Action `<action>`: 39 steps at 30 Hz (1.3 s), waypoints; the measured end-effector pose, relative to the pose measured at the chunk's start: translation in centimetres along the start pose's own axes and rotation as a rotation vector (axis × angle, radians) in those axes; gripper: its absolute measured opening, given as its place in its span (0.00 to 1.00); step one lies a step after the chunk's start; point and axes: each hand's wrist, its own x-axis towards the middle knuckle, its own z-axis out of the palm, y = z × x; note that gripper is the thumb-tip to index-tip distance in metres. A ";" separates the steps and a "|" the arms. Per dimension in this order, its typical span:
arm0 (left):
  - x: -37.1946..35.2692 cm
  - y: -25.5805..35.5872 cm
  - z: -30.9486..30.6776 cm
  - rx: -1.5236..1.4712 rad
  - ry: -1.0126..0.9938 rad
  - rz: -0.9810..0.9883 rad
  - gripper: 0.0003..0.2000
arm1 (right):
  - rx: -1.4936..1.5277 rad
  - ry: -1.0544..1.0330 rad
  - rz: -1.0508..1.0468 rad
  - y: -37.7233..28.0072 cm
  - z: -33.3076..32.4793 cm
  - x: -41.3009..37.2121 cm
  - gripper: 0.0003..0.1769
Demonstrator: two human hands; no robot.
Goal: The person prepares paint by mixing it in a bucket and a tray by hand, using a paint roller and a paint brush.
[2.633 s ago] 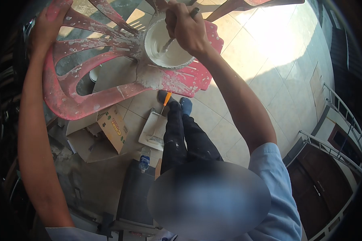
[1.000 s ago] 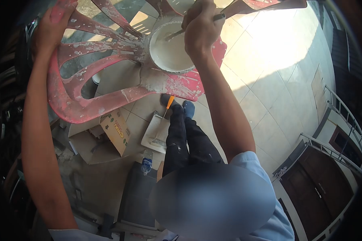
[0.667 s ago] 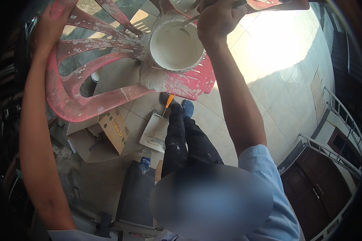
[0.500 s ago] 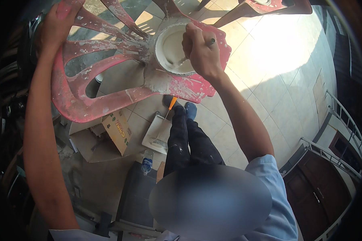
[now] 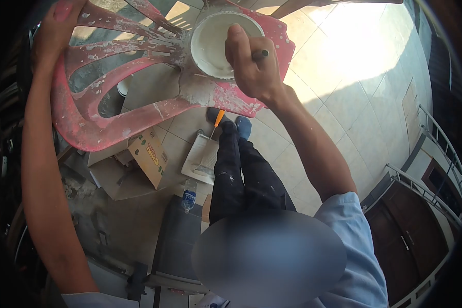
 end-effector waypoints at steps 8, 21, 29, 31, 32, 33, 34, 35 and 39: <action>3.5 -5.2 3.1 -0.228 -0.220 0.100 0.36 | 0.602 0.507 -0.176 -2.1 -0.8 7.6 0.27; 3.8 -4.6 2.3 -0.187 -0.315 0.084 0.38 | 0.200 0.412 -0.280 -0.1 -2.1 8.4 0.24; 0.5 -0.3 0.4 0.009 0.005 0.011 0.27 | 0.146 0.021 0.187 2.0 -0.9 0.4 0.34; 0.1 -0.5 0.5 0.064 0.019 -0.001 0.27 | 0.190 0.123 0.173 0.2 -2.2 2.8 0.30; 0.1 -0.8 0.8 0.054 0.035 0.020 0.27 | 0.189 0.186 0.068 0.4 -3.5 4.9 0.28; 0.2 -0.8 0.9 0.044 0.055 0.042 0.26 | 0.174 0.260 -0.047 -0.3 -4.0 6.5 0.26; 0.4 -0.5 0.9 0.027 0.033 0.020 0.26 | 0.163 0.335 -0.164 -0.9 -3.9 7.5 0.24; 0.5 -0.2 0.6 0.013 0.010 0.000 0.26 | 0.474 0.348 -0.201 -0.8 -3.4 7.8 0.23; 0.3 0.0 0.2 0.025 -0.002 0.006 0.27 | 0.366 0.546 -0.162 -0.1 1.1 5.3 0.27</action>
